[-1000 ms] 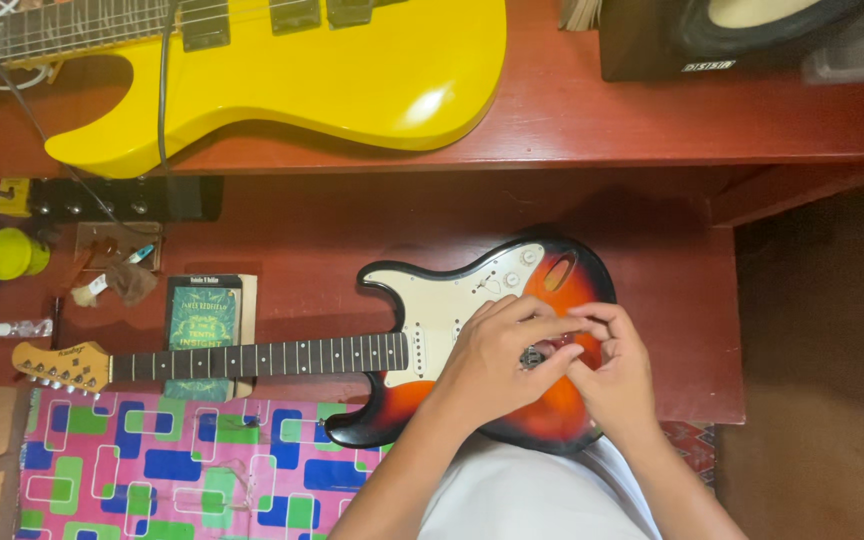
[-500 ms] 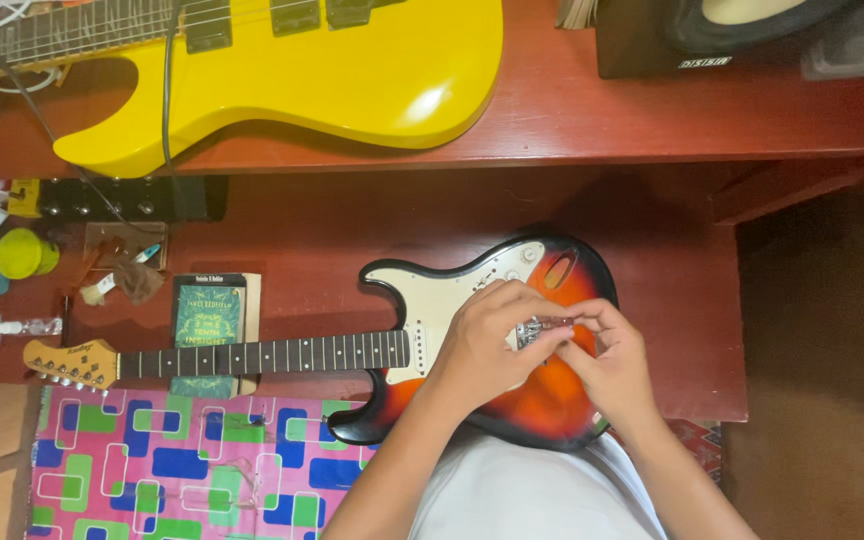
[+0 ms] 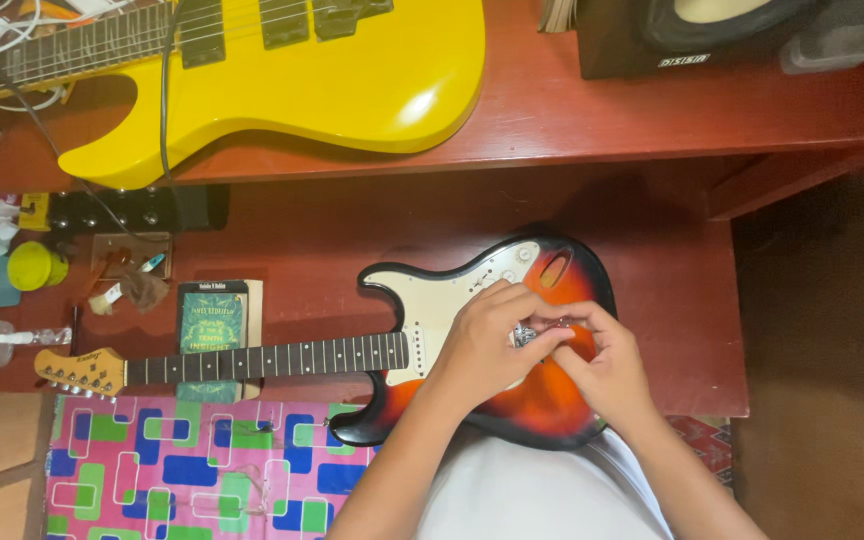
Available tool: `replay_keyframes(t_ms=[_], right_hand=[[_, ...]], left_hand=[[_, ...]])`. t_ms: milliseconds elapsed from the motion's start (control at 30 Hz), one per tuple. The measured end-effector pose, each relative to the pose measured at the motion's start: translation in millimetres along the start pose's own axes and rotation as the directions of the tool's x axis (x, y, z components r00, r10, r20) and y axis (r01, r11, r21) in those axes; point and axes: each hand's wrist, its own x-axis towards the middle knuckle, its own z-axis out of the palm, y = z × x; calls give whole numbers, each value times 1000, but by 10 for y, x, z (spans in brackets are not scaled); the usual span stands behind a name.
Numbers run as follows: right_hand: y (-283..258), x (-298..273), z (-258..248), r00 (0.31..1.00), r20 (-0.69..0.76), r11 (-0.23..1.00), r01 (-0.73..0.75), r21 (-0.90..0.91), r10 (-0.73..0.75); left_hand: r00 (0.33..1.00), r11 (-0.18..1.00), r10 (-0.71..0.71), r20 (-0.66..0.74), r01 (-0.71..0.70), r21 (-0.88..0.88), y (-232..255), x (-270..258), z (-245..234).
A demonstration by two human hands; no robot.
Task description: The person uses a screwdriver to adjust the bridge saddles on a sunburst electric guitar resting on a table. They repeatedly tighten and loosen screws on the bridge, occasionally picking up and placing down the screwdriver and other small parts.
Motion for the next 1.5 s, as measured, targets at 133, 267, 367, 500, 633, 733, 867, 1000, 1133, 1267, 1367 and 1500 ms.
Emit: replay_keyframes(t_ms=[133,267,367,500,633,733,867,1000,1133,1267,1367,1500], right_hand=[[77,25,11,980,-47,969,184,-162,-194],[-91,58,-27,974,-103,967,181,-177,-201],[-163,32,-86,995,-80,997,60,-44,-63],[-102,45,-130,1000,-13,996,-12,89,14],[-91,65,-138,996,53,977,-76,201,66],[-108,73,-128,996,27,980,-90,177,87],[-95,31,-156,992,0,964,-121,237,125],[56,-19,-175,989,-8,941,-136,310,145],[1,-21,-202,996,84,986,-22,166,8],[-96,70,-199,997,79,986,-2,168,-12],[21,223,-277,981,140,987,142,-72,-131],[-129,377,-265,951,219,956,253,-145,-219]], left_hand=[[995,997,65,-81,-61,44,33,18,37],[986,997,17,-166,-5,72,-173,-104,69],[984,950,-175,17,164,265,-637,-317,139],[936,907,-319,147,257,333,-806,-492,266],[954,905,-287,87,241,350,-963,-617,463],[964,910,-265,33,239,339,-989,-638,514],[971,923,-239,7,225,313,-940,-666,486],[970,918,-243,-15,235,319,-982,-682,536],[989,918,-142,-51,151,367,-1017,-698,600],[956,900,-292,-10,278,335,-875,-639,543],[955,889,-293,-41,288,355,-854,-637,571],[951,877,-300,-74,305,371,-883,-673,623]])
